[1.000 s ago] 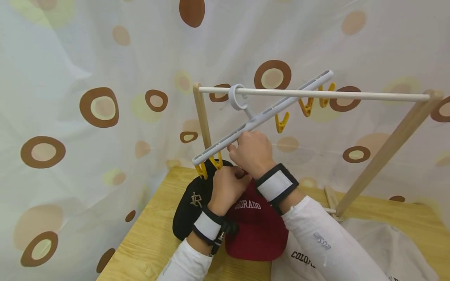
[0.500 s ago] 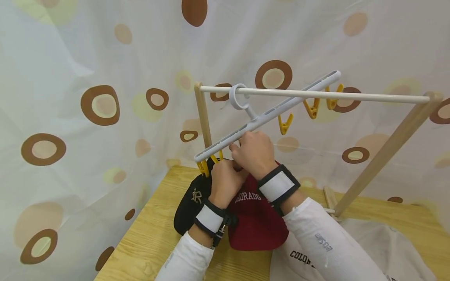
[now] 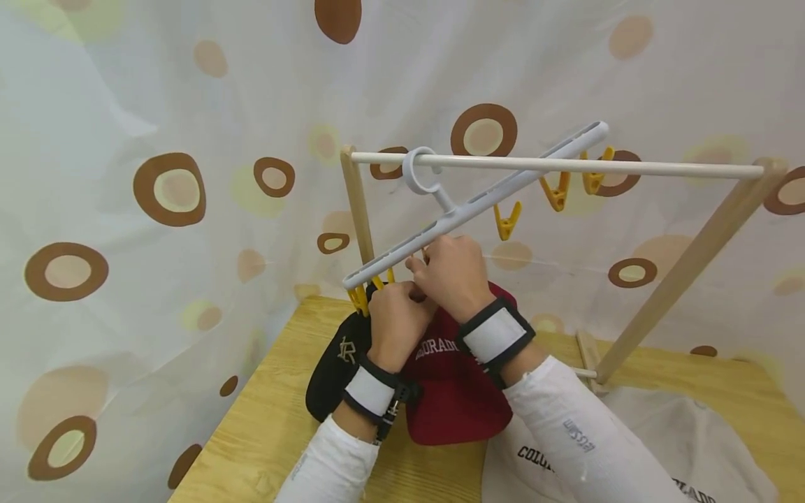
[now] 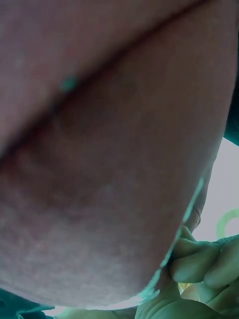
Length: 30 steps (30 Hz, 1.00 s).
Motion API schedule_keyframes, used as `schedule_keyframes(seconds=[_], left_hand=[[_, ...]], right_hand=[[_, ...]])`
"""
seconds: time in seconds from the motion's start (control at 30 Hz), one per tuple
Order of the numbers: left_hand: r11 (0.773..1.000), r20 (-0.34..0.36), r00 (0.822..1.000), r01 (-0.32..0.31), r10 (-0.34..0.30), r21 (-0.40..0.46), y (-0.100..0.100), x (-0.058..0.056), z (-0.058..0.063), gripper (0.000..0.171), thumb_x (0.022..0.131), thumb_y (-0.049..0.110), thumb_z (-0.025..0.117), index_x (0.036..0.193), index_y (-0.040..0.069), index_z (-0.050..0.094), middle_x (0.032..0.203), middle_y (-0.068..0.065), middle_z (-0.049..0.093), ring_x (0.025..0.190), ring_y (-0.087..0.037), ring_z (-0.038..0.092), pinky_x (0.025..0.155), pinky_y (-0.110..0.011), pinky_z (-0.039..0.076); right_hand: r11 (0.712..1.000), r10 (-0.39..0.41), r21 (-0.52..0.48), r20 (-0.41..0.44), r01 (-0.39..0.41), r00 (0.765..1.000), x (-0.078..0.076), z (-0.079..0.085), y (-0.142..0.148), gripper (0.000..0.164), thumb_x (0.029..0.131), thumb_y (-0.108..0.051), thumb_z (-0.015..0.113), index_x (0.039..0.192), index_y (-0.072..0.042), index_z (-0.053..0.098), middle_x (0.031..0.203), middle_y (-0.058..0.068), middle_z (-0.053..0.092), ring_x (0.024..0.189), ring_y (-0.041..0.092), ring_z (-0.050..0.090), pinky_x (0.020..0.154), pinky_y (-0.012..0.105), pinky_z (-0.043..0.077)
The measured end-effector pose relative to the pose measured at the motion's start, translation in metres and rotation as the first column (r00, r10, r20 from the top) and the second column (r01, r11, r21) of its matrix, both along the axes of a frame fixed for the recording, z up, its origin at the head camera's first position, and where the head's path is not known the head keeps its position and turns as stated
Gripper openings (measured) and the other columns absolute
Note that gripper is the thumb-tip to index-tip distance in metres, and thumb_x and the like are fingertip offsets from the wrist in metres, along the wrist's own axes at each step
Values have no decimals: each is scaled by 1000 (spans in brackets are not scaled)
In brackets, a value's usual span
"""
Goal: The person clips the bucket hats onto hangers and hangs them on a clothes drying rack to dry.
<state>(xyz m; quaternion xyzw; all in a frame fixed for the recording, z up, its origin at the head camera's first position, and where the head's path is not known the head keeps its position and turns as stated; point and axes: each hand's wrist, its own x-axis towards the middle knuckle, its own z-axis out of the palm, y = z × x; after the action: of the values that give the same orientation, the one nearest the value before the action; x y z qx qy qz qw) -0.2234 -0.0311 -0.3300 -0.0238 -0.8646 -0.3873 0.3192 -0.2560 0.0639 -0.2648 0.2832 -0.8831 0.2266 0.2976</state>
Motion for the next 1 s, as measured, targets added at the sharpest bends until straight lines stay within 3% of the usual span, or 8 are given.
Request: schedule_keyframes(seconds=[0.13,0.37,0.6,0.8,1.0], left_hand=[[1000,-38,999,-26,26,3,0,0,-1,43,81,19,69,46,13,44,45,6,28,36,-4,24,36,-16,11],[997,-84,996,-37,31,-67,1,0,5,41,82,19,68,47,13,47,43,5,32,35,-5,27,36,-15,12],[997,-24,999,-42,41,-60,-3,1,8,38,81,16,68,49,13,46,44,4,32,35,-7,29,35,-16,14],[998,51,997,-58,60,-37,-4,6,7,23,78,16,68,59,11,55,47,3,35,37,-10,35,34,-20,18],[996,60,994,-89,90,-28,-3,8,6,13,78,18,70,70,9,64,50,0,41,41,-14,42,36,-23,21]], right_hand=[[1000,16,-18,14,-15,1000,1,-2,0,48,80,-17,72,40,-10,45,40,-4,27,34,10,25,36,22,17],[1000,3,-15,34,-2,999,1,-2,0,46,81,-16,71,41,-9,49,40,-3,31,34,12,30,35,22,19],[1000,-10,-10,49,11,999,1,-2,-4,43,81,-18,71,45,-7,51,42,0,33,36,15,32,36,23,20],[1000,-24,5,63,24,998,5,-6,-9,31,83,-21,69,59,-4,58,46,4,40,39,18,39,36,25,26],[1000,-7,-13,87,8,996,5,-9,-8,27,84,-21,69,66,-4,59,49,5,44,41,18,41,37,26,29]])
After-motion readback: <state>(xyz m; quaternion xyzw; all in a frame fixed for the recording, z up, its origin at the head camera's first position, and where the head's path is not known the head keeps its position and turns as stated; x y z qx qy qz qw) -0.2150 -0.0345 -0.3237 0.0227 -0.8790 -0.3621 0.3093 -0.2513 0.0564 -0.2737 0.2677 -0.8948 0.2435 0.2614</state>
